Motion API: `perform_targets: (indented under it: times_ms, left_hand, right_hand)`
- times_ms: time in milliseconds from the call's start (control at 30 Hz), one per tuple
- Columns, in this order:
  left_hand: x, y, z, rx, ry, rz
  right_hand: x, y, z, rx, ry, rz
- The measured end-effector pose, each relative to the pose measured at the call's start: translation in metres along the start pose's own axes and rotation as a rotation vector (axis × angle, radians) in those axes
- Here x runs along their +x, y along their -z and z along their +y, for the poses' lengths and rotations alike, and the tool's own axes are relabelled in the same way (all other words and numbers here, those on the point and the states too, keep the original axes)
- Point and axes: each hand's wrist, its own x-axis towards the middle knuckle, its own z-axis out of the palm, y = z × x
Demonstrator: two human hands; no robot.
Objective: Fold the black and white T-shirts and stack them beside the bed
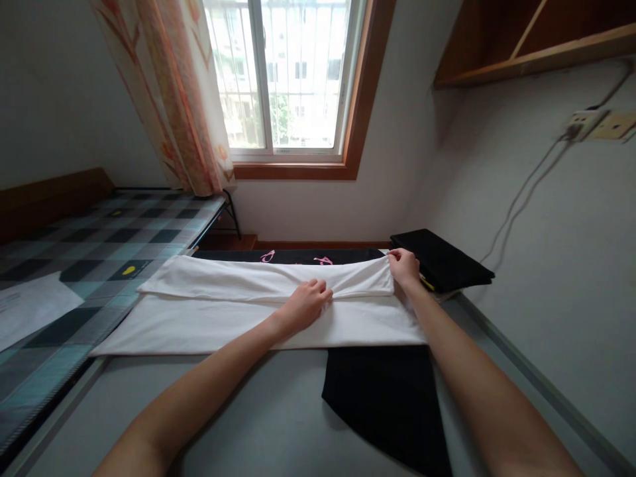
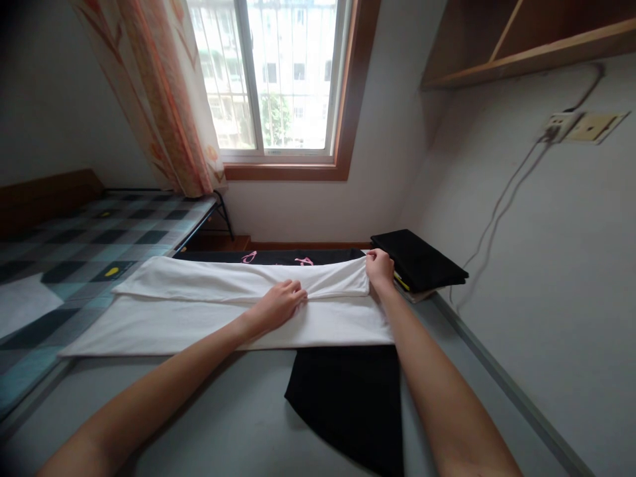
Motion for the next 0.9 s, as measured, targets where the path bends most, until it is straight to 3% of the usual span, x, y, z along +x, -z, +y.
perform_targets:
  times_ms: [233, 300, 400, 467, 633, 800, 900]
  left_hand:
    - [0.000, 0.001, 0.002, -0.010, 0.005, 0.009]
    - [0.000, 0.003, 0.003, -0.010, 0.033, 0.001]
    - [0.001, 0.003, 0.002, 0.000, 0.110, -0.005]
    - [0.001, 0.003, 0.000, 0.005, 0.153, 0.014]
    - [0.001, 0.001, -0.005, -0.006, 0.154, 0.077]
    - [0.003, 0.003, -0.007, 0.003, 0.165, 0.136]
    - [0.003, 0.005, -0.007, 0.010, 0.143, 0.104]
  right_hand:
    - [-0.024, 0.012, 0.005, -0.048, 0.190, 0.045]
    - [-0.037, 0.020, 0.007, -0.083, 0.314, -0.069]
    - [-0.056, 0.032, 0.011, -0.120, 0.522, -0.337]
    - [-0.065, 0.037, 0.014, -0.174, 0.586, -0.401]
    - [-0.073, 0.040, 0.018, -0.295, 0.633, -0.280]
    - [-0.071, 0.041, 0.015, -0.340, 0.620, -0.064]
    - [-0.071, 0.042, 0.015, -0.433, 0.645, -0.047]
